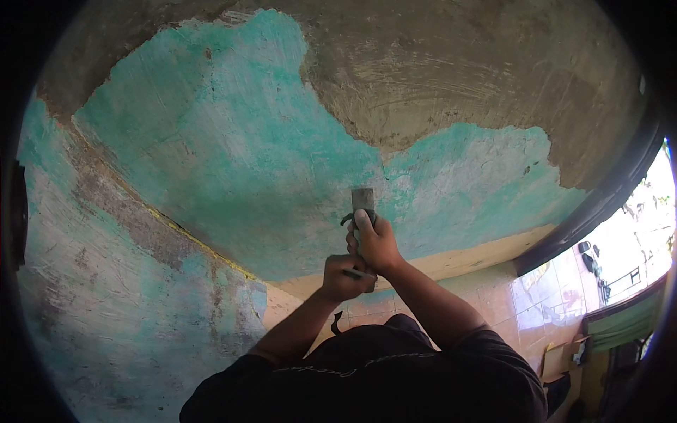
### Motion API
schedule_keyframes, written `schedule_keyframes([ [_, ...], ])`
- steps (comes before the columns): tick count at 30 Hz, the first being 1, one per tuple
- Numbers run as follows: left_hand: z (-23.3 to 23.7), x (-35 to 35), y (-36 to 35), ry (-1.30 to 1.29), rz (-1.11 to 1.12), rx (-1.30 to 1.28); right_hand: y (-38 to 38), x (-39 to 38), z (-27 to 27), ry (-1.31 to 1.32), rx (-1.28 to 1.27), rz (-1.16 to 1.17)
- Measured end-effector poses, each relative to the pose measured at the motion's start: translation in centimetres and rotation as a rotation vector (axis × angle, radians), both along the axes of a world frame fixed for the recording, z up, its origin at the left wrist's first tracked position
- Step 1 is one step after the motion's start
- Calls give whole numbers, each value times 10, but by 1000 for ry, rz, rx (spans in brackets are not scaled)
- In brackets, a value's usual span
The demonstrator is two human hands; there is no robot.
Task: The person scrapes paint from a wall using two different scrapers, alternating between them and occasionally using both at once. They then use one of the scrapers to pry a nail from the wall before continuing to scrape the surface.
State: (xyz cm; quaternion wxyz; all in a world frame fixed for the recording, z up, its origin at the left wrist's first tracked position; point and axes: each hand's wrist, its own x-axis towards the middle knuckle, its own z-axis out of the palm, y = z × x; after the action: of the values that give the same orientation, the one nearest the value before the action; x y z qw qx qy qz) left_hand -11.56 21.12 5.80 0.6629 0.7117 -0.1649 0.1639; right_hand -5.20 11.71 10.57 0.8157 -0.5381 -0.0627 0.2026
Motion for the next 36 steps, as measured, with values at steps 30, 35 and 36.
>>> schedule_keyframes([
  [30, 4, -1, 5, -21, 31, -33, 10, 3, -2, 2, 86, -29],
  [35, 35, 22, 13, -81, 26, 67, 10, 22, 26, -95, 44, -11],
  [36, 39, 26, 14, -109, 15, 68, 9, 22, 36, -99, 52, -2],
])
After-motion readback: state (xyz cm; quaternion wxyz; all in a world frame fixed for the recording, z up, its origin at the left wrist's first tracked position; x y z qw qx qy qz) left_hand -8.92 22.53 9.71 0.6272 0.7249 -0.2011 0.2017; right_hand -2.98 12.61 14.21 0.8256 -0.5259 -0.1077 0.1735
